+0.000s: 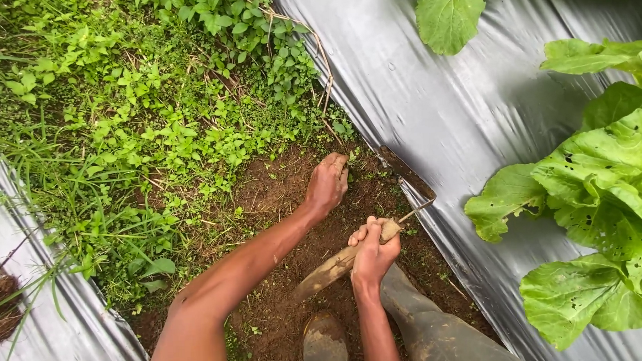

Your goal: The person uses a hoe to loosen the soil and remove weeds from a narrow strip between two plastic-covered garden beds. They repeatedly scrape the ground with the tool and pull out the uprooted weeds by hand, discarding them onto the plastic sheeting.

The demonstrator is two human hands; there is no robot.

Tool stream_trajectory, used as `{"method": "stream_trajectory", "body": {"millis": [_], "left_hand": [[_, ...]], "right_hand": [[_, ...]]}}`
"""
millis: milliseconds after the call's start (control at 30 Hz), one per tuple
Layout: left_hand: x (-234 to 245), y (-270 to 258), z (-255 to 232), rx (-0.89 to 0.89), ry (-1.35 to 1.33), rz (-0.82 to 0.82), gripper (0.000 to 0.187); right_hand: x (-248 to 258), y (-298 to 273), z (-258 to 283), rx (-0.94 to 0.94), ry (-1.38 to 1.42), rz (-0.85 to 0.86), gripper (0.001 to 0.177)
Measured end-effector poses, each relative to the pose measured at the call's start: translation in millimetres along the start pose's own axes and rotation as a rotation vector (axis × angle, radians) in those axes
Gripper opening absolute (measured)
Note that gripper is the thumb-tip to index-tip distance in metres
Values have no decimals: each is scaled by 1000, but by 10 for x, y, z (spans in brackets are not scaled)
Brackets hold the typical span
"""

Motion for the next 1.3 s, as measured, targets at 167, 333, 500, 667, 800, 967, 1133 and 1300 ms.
{"method": "stream_trajectory", "body": {"millis": [167, 333, 500, 667, 800, 967, 1133, 1300], "left_hand": [[170, -133, -276, 153, -227, -55, 27], [226, -44, -260, 157, -273, -87, 28], [247, -75, -590, 39, -171, -4, 41], [-122, 25, -162, -174, 120, 174, 52], [-283, 77, 30, -270, 245, 166, 50], [-549, 84, 300, -381, 432, 234, 35], [-405, 165, 63, -404, 474, 272, 30], [7, 245, -224, -99, 229, 198, 29]], "right_hand": [[6, 3, -80, 10, -79, 38, 11], [5, 8, -52, 1, -93, 38, 11], [41, 36, -74, 7, -75, 27, 12], [94, 80, -98, -14, -71, 15, 10], [115, 113, -72, -18, -78, 13, 10], [117, 115, -62, -23, -83, 16, 9], [92, 132, -57, -20, -98, 32, 9], [72, 114, -7, -9, -99, 42, 9]]}}
Point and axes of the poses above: each hand's wrist, its own y-axis towards the middle knuckle, its own x-axis out of the back of the hand, z = x × y, the point moved 9 cm from there along y, towards the middle knuckle, and after that the axes turned 13 degrees about -y, right-handed, at the moved point
